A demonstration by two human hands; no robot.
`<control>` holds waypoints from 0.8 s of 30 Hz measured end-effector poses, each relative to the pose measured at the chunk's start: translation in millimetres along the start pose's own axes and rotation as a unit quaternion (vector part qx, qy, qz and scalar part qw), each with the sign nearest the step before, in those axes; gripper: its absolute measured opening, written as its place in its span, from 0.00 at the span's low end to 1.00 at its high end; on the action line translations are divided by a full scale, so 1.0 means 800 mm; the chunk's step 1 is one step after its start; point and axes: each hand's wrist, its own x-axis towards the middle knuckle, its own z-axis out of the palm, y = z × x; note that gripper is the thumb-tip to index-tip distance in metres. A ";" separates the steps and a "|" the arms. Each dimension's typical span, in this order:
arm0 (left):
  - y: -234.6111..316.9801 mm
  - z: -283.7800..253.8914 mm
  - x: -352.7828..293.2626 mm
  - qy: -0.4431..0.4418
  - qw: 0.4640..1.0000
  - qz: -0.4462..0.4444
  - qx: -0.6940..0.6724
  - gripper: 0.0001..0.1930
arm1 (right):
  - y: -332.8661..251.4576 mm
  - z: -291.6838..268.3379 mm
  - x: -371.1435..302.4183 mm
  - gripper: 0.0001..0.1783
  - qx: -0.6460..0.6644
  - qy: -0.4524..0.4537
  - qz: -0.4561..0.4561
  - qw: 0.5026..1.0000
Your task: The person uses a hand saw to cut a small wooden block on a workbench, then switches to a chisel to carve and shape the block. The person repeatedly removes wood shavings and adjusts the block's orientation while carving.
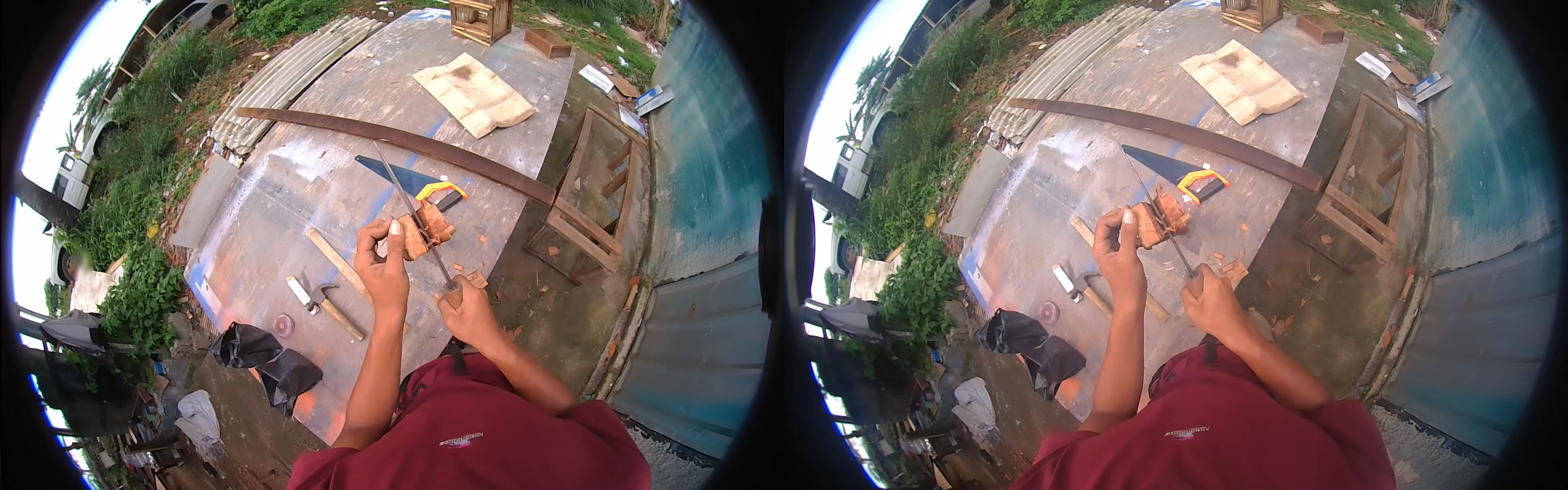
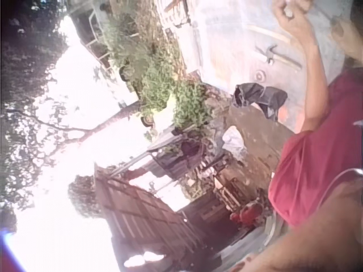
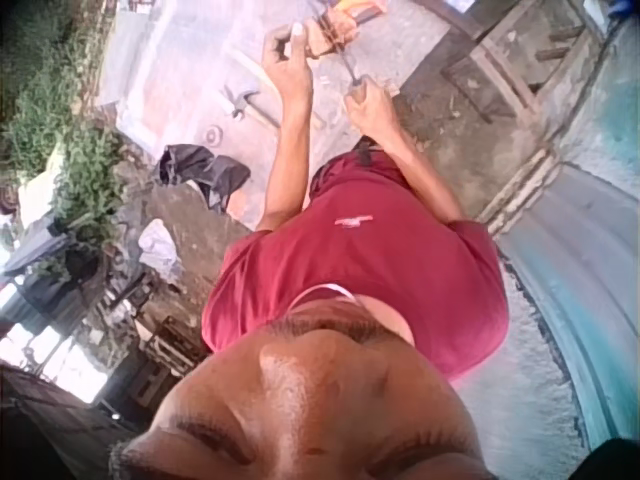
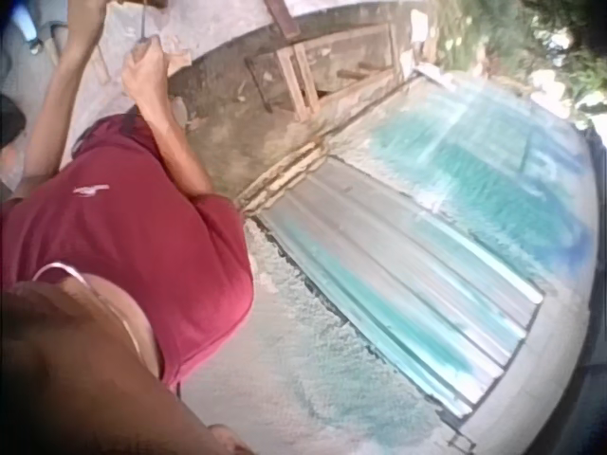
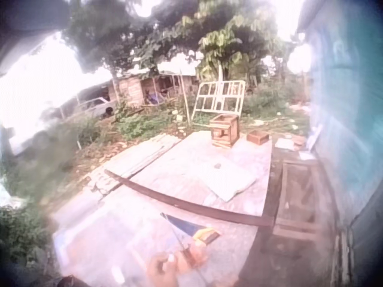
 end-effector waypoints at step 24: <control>-0.004 -0.061 -0.027 0.066 0.992 0.007 0.106 0.12 | -0.071 -0.084 -0.020 0.13 0.188 0.019 -0.041 0.981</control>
